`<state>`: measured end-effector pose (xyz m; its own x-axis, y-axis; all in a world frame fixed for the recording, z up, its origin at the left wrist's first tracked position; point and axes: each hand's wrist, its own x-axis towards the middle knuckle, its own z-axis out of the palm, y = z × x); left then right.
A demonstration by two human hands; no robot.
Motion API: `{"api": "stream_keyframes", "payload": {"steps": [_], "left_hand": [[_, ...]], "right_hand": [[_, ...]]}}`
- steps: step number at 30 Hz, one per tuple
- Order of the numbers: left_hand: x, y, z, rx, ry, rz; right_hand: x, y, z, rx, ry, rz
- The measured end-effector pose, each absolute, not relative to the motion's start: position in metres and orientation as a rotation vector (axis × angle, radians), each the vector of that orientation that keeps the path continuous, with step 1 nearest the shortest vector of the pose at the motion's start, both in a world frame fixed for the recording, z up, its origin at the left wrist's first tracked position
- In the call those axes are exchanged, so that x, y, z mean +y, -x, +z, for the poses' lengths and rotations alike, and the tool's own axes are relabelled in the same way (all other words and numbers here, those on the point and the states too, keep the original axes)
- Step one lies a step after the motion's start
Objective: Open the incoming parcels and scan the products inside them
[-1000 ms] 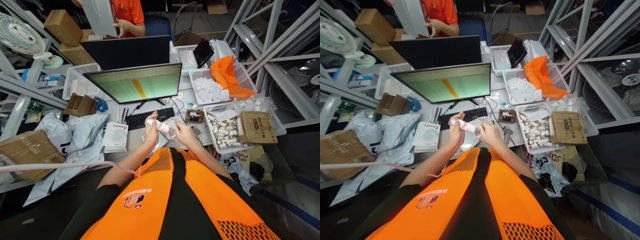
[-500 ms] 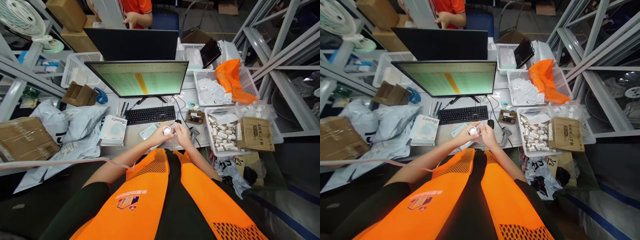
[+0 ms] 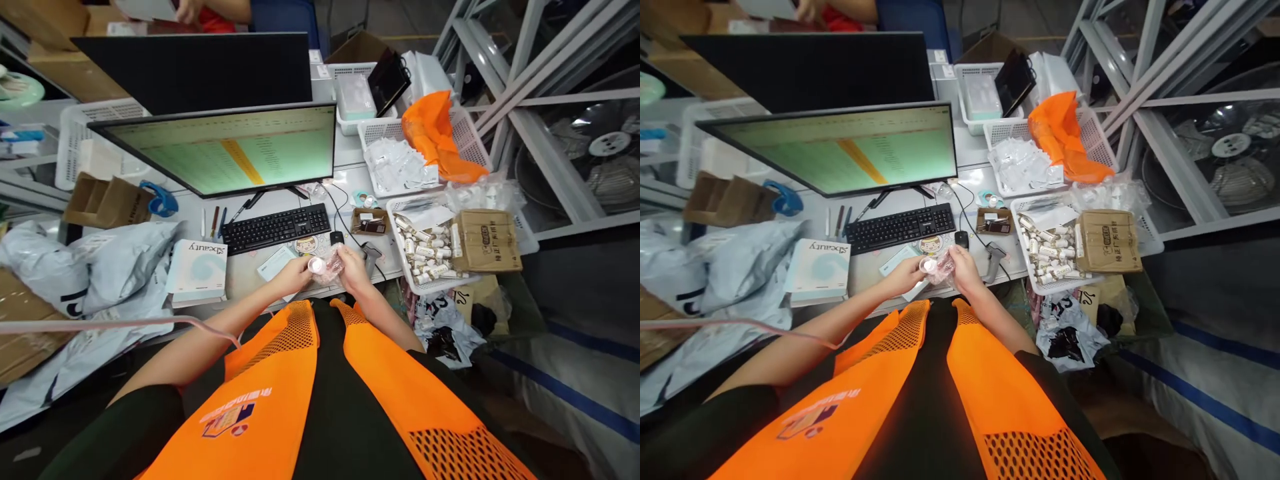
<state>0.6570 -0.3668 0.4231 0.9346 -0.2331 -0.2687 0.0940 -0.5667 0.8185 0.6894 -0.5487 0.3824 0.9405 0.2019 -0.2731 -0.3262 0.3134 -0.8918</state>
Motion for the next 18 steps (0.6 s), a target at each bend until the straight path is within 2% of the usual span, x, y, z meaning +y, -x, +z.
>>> {"api": "stream_keyframes", "payload": {"steps": [8,13,18], "left_hand": [[-0.385,-0.667,0.433,0.238,-1.762,-0.334],[-0.415,-0.667,0.434,0.156,-1.483,-0.449],[-0.425,-0.678,0.429,0.014,-1.472,-0.592]], "right_hand": [[-0.581,-0.683,0.383,-0.012,1.492,0.236],[-0.580,-0.650,0.373,-0.368,1.634,0.029],[-0.570,-0.641,0.337,-0.230,1.628,-0.128]]}}
